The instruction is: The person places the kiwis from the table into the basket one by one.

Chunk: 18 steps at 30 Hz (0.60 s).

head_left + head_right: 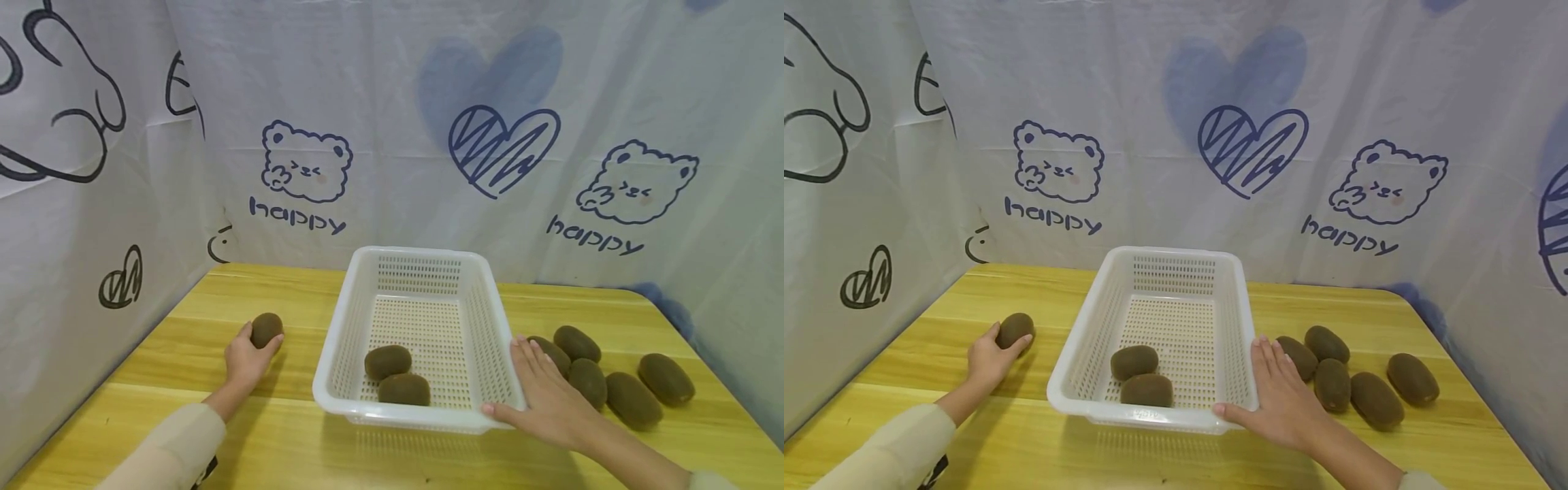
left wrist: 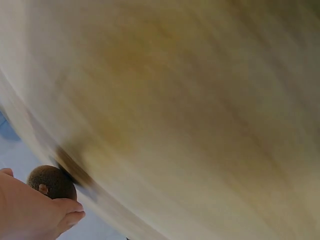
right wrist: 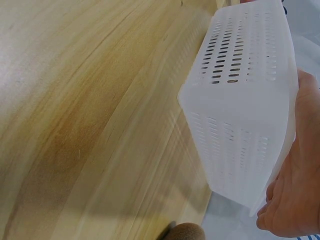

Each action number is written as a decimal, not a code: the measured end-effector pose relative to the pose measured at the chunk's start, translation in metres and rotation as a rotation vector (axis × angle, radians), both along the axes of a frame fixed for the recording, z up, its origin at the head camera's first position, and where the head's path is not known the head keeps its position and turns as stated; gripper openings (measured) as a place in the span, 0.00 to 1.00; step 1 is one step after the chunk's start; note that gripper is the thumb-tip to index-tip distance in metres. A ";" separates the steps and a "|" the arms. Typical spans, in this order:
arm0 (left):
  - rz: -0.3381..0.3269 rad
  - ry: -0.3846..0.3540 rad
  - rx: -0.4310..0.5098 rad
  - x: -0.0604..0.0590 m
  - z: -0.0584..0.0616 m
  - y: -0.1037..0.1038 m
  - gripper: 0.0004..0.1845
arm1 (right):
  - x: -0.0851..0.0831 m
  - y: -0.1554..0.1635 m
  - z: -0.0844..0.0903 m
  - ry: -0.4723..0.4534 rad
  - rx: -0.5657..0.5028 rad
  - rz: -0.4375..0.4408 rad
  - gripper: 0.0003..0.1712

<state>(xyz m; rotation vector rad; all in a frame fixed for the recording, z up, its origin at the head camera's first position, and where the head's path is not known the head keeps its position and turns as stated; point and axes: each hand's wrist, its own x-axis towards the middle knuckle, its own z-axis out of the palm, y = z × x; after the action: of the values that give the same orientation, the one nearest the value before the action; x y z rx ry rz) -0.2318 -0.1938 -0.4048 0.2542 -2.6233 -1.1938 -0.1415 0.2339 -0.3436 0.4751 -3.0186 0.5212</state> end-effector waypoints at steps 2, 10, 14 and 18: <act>0.013 -0.009 0.010 0.000 0.000 0.001 0.35 | 0.000 0.000 0.000 -0.001 -0.001 0.000 0.62; 0.042 -0.045 0.013 -0.004 0.000 -0.001 0.34 | 0.000 0.000 0.002 0.006 0.017 0.005 0.62; 0.043 -0.073 0.011 -0.006 0.001 -0.002 0.34 | -0.001 0.000 0.002 0.002 0.015 0.009 0.62; 0.043 -0.069 0.003 -0.007 0.002 -0.004 0.36 | 0.000 0.000 0.002 0.002 0.011 0.009 0.62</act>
<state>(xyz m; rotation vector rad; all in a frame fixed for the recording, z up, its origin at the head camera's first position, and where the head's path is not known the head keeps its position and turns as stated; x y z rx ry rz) -0.2386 -0.1977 -0.4032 0.3563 -2.6603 -1.1957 -0.1418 0.2338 -0.3413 0.4894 -3.0203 0.5052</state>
